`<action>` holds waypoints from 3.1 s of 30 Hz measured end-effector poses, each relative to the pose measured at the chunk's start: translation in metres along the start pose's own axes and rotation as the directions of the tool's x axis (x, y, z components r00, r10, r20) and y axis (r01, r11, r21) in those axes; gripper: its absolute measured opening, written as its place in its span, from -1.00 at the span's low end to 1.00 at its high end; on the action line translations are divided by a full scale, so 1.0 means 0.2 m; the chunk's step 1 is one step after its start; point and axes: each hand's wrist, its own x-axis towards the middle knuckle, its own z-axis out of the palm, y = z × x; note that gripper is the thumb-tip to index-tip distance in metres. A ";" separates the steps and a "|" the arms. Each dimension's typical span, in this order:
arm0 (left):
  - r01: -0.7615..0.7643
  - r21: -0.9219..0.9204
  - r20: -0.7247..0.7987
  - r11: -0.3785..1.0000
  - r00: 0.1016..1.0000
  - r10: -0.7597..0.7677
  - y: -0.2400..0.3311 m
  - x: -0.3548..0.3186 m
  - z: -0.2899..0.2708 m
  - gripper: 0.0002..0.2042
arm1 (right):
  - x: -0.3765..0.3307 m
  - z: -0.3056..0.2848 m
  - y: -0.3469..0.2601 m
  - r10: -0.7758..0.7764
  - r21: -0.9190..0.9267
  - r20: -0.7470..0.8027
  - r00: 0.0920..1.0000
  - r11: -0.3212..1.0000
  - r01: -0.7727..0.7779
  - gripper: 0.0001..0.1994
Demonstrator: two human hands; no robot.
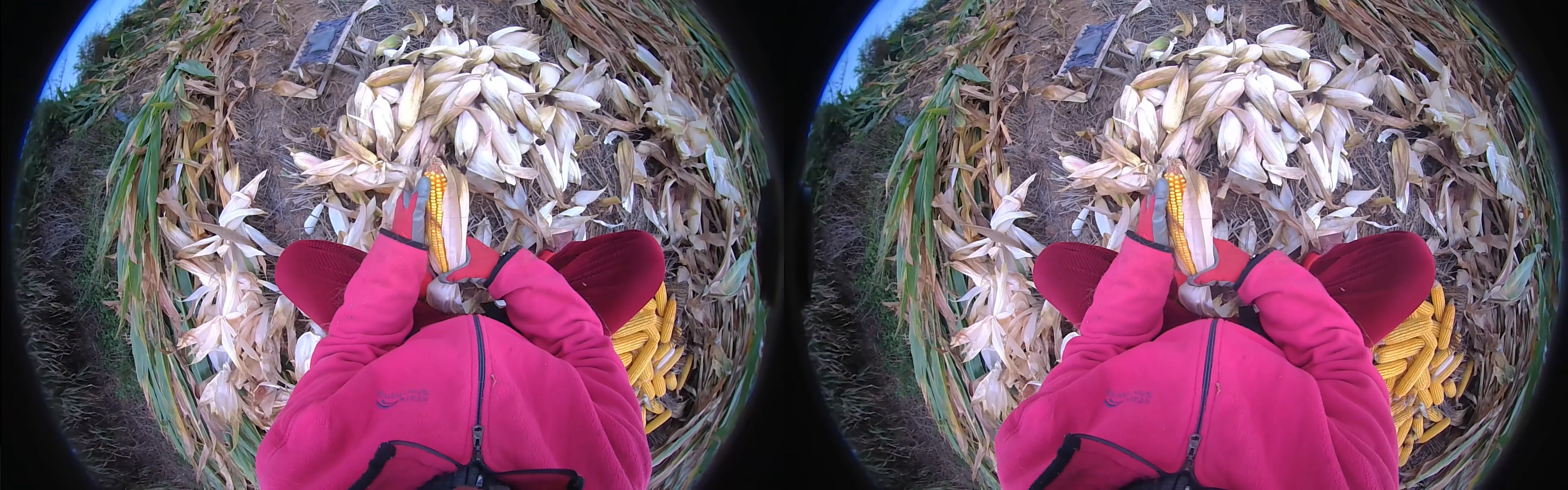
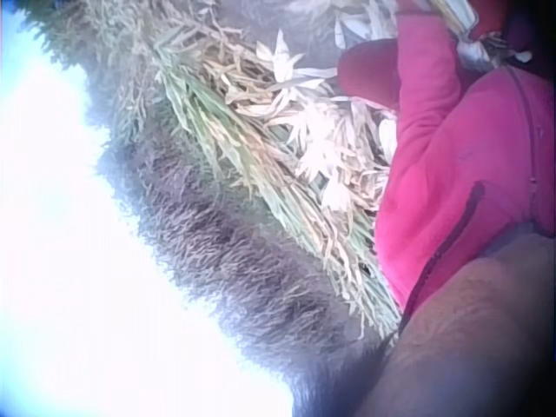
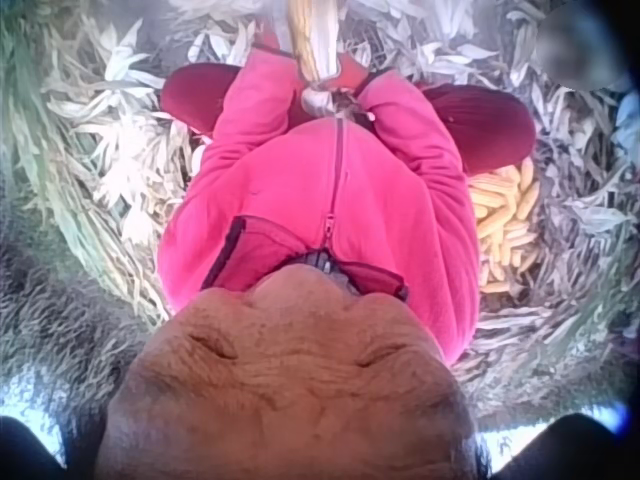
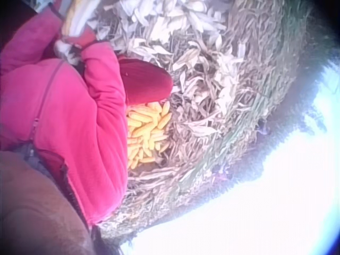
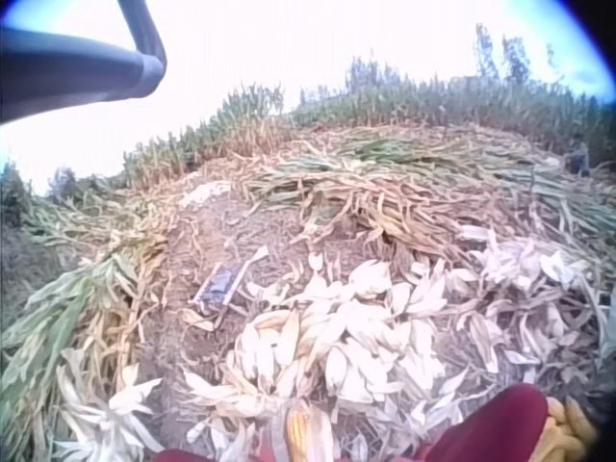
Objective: The person sits cross-legged on the ground and repeatedly shucks corn cobs by hand, removing dried husks and placing the cleaned cobs into a growing pile to the right. The workspace is covered with loose husks and dried corn leaves.
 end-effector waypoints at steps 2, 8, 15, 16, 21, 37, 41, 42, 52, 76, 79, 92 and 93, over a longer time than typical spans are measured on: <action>0.018 0.193 0.068 0.981 0.997 -0.032 0.04 -0.01 0.01 -0.43 | 0.01 -0.02 0.04 -0.017 -0.021 -0.016 1.000 1.000 0.017 -0.21; 0.072 0.041 -0.099 0.997 0.993 -0.068 -0.11 0.04 -0.07 -0.56 | 0.02 -0.04 0.12 -0.018 -0.149 -0.052 0.999 0.989 0.010 -0.22; 0.089 -0.375 -0.063 0.923 0.991 -0.122 -0.10 0.03 -0.05 -0.57 | 0.02 -0.02 0.03 0.059 0.011 0.066 0.996 0.998 -0.060 -0.25; 0.106 -0.422 -0.032 0.900 0.991 -0.132 -0.07 0.03 -0.03 -0.57 | 0.02 -0.02 0.04 0.035 0.004 0.056 0.998 0.999 -0.035 -0.26; 0.172 -0.356 0.110 0.918 0.984 -0.142 -0.01 0.01 -0.01 -0.48 | 0.04 -0.03 0.10 -0.069 0.010 0.033 0.997 0.998 0.069 -0.30; 0.026 -0.326 -0.196 0.945 0.976 -0.094 -0.17 0.05 -0.10 -0.64 | 0.14 -0.05 0.25 -0.182 0.156 -0.126 0.975 0.967 0.201 -0.03; 0.054 -0.158 -0.393 0.986 0.913 -0.113 -0.15 0.01 -0.01 -0.63 | 0.11 0.04 -0.07 -0.228 0.331 -0.294 0.928 0.887 0.322 -0.12; 0.069 -0.087 -0.431 0.994 0.897 -0.100 -0.13 0.00 0.04 -0.63 | 0.13 0.02 0.02 -0.233 0.142 -0.364 0.902 0.943 0.301 -0.22; 0.109 -0.482 -0.205 0.870 0.951 -0.233 -0.09 0.00 0.07 -0.69 | 0.03 -0.19 -0.08 0.022 0.500 -0.670 0.742 0.752 0.429 -0.56; -0.312 0.950 0.306 0.027 0.943 0.132 -0.30 -0.19 0.24 0.08 | 0.06 -0.38 -0.13 -0.043 0.090 -0.979 0.201 0.791 0.606 -0.58; 0.090 0.840 0.088 0.535 0.950 -0.298 -0.39 -0.09 0.14 -0.15 | 0.03 -0.28 -0.20 -0.088 0.098 -0.957 0.276 0.798 0.594 -0.54; 0.606 0.085 0.511 0.791 0.655 -0.557 -0.67 -0.17 -0.12 -0.43 | -0.16 -0.33 -0.52 -0.292 0.310 -0.780 0.554 0.588 0.747 -0.52; 0.605 0.075 0.530 0.793 0.649 -0.545 -0.70 -0.18 -0.13 -0.43 | -0.17 -0.34 -0.52 -0.300 0.289 -0.787 0.539 0.593 0.752 -0.53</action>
